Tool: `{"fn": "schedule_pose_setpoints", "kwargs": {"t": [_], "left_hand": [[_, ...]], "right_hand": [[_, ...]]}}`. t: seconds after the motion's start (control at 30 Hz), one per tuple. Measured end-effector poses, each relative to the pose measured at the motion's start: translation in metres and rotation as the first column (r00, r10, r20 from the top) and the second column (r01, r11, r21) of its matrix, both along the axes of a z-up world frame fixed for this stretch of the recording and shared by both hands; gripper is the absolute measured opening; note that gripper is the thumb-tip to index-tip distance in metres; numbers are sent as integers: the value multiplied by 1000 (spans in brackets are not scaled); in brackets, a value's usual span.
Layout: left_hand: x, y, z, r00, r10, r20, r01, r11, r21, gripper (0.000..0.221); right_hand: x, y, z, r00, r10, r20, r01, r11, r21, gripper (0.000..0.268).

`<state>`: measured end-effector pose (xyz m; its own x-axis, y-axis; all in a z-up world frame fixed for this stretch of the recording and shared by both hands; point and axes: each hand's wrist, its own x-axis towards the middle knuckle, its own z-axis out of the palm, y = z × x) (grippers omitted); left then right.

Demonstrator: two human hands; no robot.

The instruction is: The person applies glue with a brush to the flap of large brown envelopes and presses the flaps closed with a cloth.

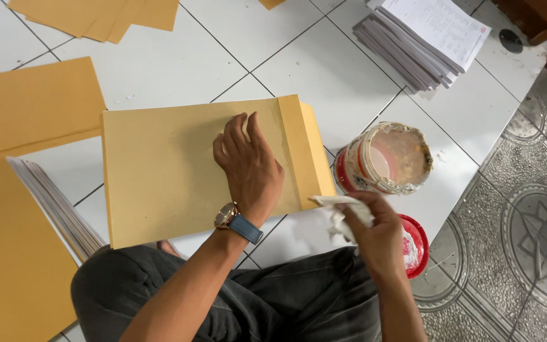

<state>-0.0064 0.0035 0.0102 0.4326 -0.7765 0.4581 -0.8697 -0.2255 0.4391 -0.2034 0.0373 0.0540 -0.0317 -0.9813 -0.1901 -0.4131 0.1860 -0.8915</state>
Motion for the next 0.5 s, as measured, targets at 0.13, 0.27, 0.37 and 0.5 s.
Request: {"fn": "schedule_pose_setpoints", "kwargs": {"t": [0.13, 0.27, 0.37, 0.5], "left_hand": [[1, 0, -3, 1000, -20, -13, 20, 1000, -13, 61], [-1, 0, -4, 1000, -7, 19, 8, 1000, -25, 62], [0, 0, -6, 998, 20, 63, -18, 999, -26, 58], [0, 0, -3, 1000, -9, 2, 9, 1000, -25, 61]], "right_hand": [[-7, -44, -24, 934, -270, -232, 98, 821, -562, 20], [29, -87, -61, 953, -207, -222, 41, 814, -579, 26], [40, -81, -73, 966, 209, -152, -248, 916, -315, 30], [23, -31, -32, 967, 197, -164, -229, 950, -213, 34]]}}
